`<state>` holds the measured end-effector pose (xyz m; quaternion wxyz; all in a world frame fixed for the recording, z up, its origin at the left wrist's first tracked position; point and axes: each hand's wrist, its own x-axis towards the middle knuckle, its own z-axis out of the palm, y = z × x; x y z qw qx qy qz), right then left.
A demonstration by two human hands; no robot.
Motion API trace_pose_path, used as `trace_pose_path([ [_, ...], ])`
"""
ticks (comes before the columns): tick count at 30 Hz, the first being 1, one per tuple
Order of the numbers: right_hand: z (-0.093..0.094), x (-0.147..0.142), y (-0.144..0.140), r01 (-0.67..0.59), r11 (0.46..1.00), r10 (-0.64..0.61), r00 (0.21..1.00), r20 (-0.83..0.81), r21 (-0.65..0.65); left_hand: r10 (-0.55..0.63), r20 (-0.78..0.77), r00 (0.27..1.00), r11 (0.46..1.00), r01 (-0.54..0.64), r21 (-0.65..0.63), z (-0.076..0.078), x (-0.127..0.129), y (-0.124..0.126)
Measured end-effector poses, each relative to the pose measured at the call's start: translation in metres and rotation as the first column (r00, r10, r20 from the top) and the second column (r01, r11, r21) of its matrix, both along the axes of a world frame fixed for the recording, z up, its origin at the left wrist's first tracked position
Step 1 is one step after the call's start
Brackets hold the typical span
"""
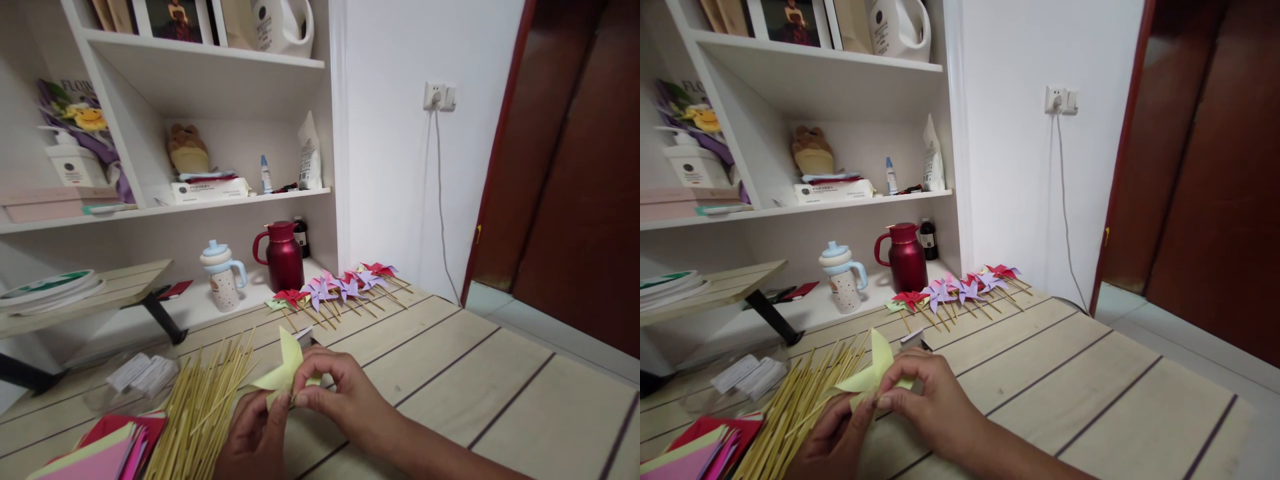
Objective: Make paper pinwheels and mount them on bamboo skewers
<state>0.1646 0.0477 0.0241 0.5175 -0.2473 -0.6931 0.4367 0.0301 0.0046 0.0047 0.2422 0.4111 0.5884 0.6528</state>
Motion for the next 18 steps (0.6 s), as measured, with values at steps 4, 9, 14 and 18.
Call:
trace_pose_path([
  [4, 0.0, 0.0, -0.001, -0.003, 1.0, 0.003, 1.0, 0.007, 0.011, 0.015, 0.008, 1.0, 1.0, -0.015, 0.015, 0.0, 0.001, 0.0],
  [9, -0.001, 0.001, -0.001, 0.008, 1.0, -0.008, 1.0, -0.017, 0.014, 0.011, -0.003, 1.0, 0.999, -0.011, 0.036, 0.0, 0.002, -0.001],
  [14, -0.001, 0.001, 0.0, 0.005, 1.0, -0.005, 1.0, -0.024, -0.003, -0.063, -0.013, 0.998, 0.998, 0.063, -0.024, -0.011, -0.009, 0.005],
  [18, 0.0, 0.001, -0.001, 0.007, 1.0, -0.007, 1.0, -0.018, 0.009, -0.05, 0.007, 0.999, 0.999, 0.05, 0.021, -0.02, -0.01, 0.007],
])
